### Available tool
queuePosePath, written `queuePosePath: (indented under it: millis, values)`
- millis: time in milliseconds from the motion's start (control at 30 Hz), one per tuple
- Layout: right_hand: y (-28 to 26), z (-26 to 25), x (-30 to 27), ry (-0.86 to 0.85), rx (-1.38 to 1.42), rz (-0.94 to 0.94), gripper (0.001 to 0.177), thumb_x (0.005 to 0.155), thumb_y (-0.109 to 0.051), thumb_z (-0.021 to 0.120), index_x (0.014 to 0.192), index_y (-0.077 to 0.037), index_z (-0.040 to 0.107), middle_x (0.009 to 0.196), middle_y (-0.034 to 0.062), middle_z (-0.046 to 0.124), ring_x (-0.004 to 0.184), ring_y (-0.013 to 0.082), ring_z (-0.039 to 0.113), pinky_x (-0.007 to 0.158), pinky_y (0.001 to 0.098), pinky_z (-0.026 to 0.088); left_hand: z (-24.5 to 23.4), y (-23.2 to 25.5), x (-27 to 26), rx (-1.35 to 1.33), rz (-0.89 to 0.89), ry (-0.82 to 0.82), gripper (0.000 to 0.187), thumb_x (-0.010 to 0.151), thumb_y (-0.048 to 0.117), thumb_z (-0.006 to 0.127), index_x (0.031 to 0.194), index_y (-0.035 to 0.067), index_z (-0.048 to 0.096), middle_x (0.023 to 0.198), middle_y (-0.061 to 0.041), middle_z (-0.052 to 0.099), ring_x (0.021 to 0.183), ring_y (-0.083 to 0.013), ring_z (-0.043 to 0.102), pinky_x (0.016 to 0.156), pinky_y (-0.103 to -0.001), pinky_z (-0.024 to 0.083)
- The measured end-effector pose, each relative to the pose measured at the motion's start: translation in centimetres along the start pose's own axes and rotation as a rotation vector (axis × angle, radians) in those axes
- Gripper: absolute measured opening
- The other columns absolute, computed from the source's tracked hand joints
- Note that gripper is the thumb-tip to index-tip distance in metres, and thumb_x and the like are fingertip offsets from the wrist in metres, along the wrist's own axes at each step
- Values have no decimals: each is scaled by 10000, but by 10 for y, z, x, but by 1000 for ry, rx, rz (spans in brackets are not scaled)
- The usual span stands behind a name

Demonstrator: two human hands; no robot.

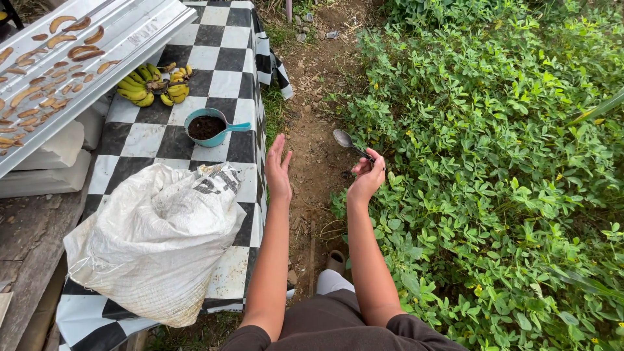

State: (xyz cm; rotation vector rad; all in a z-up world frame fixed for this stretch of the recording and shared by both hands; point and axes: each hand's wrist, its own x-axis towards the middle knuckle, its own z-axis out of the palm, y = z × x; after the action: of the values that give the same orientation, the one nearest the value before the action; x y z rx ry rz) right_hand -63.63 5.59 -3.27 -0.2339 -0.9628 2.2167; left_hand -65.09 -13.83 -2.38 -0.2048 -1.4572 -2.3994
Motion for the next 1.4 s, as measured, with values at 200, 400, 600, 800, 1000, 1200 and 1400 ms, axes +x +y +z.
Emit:
queuePosePath:
  millis: [200,400,600,800,1000,1200,1400]
  values:
    - [14,26,77,-49,-14,5,389,1107,-294,372,1139,-7,634,803,45,617,616,102,532,572,258,474,37,-25,61,61,-19,81,610,1088,425,268,1528,37,437,1615,-144,432,1526,-266,371,1232,-453,361]
    - [29,42,150,-41,-4,-20,373,1105,-270,398,1149,15,634,832,72,640,616,116,540,572,269,475,63,-50,114,21,36,83,572,1093,378,274,1521,35,437,1601,-158,435,1527,-282,366,1234,-468,369]
    - [43,50,183,-59,21,22,373,1110,-269,392,1153,18,626,855,68,639,638,109,539,587,275,491,79,-55,140,53,55,88,572,1101,370,251,1520,34,447,1601,-158,441,1525,-270,371,1234,-460,365]
    - [66,58,200,-51,-46,63,364,1102,-270,400,1141,14,626,832,68,634,616,111,530,567,273,469,63,-71,161,52,61,145,561,1102,364,278,1523,32,444,1601,-150,442,1530,-265,365,1232,-465,366]
    - [114,77,203,-85,-24,150,364,1100,-282,406,1113,9,625,820,69,635,602,113,524,566,270,469,36,-82,184,53,74,229,579,1101,383,259,1519,32,451,1592,-149,455,1523,-266,377,1221,-462,371]
    - [159,104,232,-121,-43,162,363,1099,-279,390,1122,-5,627,834,60,618,624,102,529,577,271,477,7,-103,241,-41,124,234,557,1112,368,294,1510,15,461,1608,-164,442,1537,-280,366,1226,-475,360]
    - [212,176,269,-165,-32,106,345,1098,-253,393,1106,5,622,826,64,614,616,105,522,566,273,486,-16,-84,314,-47,154,286,589,1084,408,291,1507,37,465,1600,-150,450,1525,-272,373,1227,-458,347]
